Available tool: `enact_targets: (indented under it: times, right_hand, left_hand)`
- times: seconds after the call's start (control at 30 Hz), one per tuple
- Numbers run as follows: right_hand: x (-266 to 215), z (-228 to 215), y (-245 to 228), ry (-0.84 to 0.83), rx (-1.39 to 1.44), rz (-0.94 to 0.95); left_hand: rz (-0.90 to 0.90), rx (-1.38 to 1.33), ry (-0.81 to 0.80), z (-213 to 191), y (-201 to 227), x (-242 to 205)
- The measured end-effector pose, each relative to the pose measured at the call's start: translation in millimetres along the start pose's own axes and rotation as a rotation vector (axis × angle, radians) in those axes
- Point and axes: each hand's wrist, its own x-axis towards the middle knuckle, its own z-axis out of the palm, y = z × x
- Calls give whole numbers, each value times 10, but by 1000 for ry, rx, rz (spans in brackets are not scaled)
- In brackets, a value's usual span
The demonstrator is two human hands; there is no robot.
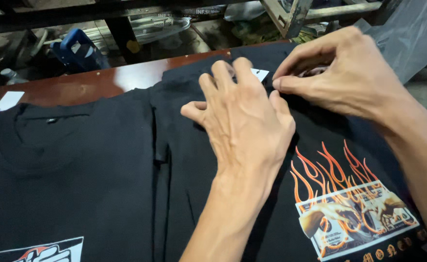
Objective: The person attaches white tags to black t-shirts by threading a black string through the tag and the shirt's collar. They handle two different t-shirts, one with a flame graphic and another with a robot graphic, securing each tag before moving to the next item.
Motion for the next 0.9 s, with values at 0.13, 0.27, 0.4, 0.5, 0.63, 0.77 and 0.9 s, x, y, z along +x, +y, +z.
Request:
enact_targets:
  times: [0.13, 0.27, 0.4, 0.5, 0.63, 0.77, 0.9]
  right_hand:
    - [-106, -10, 33, 75, 130, -50]
    - [-238, 67, 104, 172, 179, -45]
    - [-338, 192, 223, 293, 29, -176]
    - [-330, 205, 251, 299, -5, -128]
    - [-247, 120, 242, 259, 95, 108]
    - [-123, 125, 473, 243, -54, 443]
    - [-100, 210, 630, 315, 100, 777]
  left_hand:
    - [-116, -25, -99, -26, -34, 43]
    - [-129, -105, -114, 4, -34, -5]
    - [-32, -311, -146, -66, 10, -78]
    - [-20, -484, -229, -169, -49, -57]
    - [17, -215, -79, -89, -386, 47]
    - [-83, 133, -39, -22, -662, 181]
    - [-167, 147, 26, 41, -909, 328]
